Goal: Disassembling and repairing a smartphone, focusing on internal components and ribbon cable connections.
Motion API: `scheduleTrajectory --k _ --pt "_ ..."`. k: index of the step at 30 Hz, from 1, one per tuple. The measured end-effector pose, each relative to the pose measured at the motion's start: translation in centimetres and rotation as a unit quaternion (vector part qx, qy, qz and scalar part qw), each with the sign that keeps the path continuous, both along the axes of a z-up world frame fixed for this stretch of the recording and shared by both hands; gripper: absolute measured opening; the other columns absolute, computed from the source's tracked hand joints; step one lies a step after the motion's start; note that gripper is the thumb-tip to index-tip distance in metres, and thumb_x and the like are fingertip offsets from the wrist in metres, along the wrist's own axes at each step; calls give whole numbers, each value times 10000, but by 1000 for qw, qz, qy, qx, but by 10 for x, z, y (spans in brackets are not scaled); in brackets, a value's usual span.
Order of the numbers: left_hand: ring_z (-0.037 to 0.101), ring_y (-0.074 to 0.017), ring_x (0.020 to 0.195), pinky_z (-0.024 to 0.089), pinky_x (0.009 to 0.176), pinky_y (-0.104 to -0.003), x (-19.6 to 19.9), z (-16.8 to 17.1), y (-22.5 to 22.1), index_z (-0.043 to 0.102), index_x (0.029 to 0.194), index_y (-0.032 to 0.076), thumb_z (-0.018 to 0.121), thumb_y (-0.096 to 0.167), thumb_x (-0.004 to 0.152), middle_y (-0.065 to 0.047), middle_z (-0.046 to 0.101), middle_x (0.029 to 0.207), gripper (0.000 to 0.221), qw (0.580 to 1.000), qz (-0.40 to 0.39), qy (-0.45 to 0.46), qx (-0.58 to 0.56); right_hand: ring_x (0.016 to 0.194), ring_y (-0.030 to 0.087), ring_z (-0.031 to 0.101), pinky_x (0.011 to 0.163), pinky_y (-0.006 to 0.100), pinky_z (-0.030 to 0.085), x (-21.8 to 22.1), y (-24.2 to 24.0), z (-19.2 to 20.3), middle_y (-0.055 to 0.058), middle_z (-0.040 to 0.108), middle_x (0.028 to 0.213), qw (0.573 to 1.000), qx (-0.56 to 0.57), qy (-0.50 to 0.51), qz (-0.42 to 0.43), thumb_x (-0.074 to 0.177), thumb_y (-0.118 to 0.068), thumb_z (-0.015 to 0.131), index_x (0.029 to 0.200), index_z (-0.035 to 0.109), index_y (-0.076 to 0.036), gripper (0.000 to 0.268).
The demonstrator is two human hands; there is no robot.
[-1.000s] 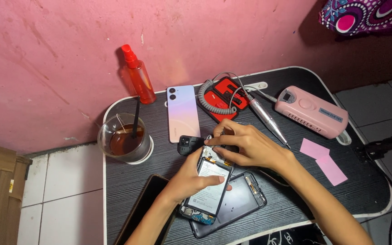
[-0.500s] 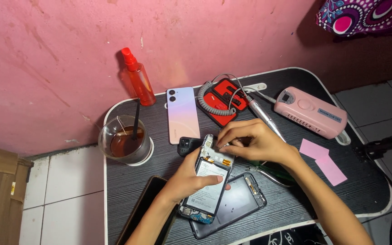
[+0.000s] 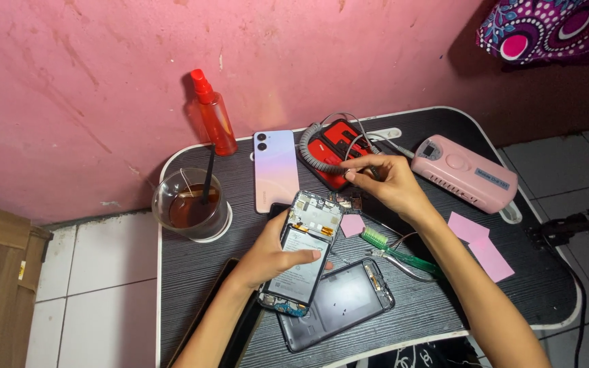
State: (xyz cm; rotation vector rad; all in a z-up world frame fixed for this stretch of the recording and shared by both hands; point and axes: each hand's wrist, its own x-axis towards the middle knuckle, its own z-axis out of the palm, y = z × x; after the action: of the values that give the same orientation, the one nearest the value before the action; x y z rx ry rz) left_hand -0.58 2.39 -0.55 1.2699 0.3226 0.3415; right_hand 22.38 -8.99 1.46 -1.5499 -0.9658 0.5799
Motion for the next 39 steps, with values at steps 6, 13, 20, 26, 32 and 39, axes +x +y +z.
scheduleTrajectory --k 6,13,20,26,32,39 --pt "671 -152 815 577 715 -314 -10 39 -10 701 1065 11 884 -27 578 -73 723 887 522 998 68 -5 -10 626 95 530 589 231 430 0 2 -9 131 762 845 994 -77 -51 62 801 -2 817 1037 799 -12 237" --pt "681 -151 798 581 716 -316 -3 12 -9 700 1048 27 921 -15 569 -92 735 872 529 991 125 -36 -9 690 277 699 656 387 530 -27 2 14 164 787 824 951 -207 -175 152 809 -128 796 944 826 -64 152" --pt "684 -128 798 583 727 -304 3 28 -26 697 1027 52 913 1 584 -68 741 866 495 989 136 -65 5 719 343 756 685 398 571 -40 1 23 170 786 781 919 -237 -229 216 802 -61 766 864 815 -47 80" --pt "677 -124 787 572 720 -292 10 14 -18 689 1021 56 922 -7 568 -58 725 854 513 979 190 -70 -13 704 330 750 676 388 582 -35 2 14 156 784 851 925 -215 -219 224 792 -67 773 897 822 -67 116" --pt "674 -131 769 571 694 -305 6 56 -46 689 1015 47 926 17 569 -78 728 855 506 971 221 -62 -63 824 323 741 744 416 572 -19 5 -10 152 784 1019 943 -209 -187 177 830 -130 782 1091 797 -75 267" --pt "743 -241 788 606 723 -367 15 96 -67 637 1031 74 893 114 628 -130 732 881 479 958 209 -22 -194 773 142 570 741 312 523 -23 -1 28 95 751 843 992 -66 -26 100 1013 -143 566 1200 783 -85 292"
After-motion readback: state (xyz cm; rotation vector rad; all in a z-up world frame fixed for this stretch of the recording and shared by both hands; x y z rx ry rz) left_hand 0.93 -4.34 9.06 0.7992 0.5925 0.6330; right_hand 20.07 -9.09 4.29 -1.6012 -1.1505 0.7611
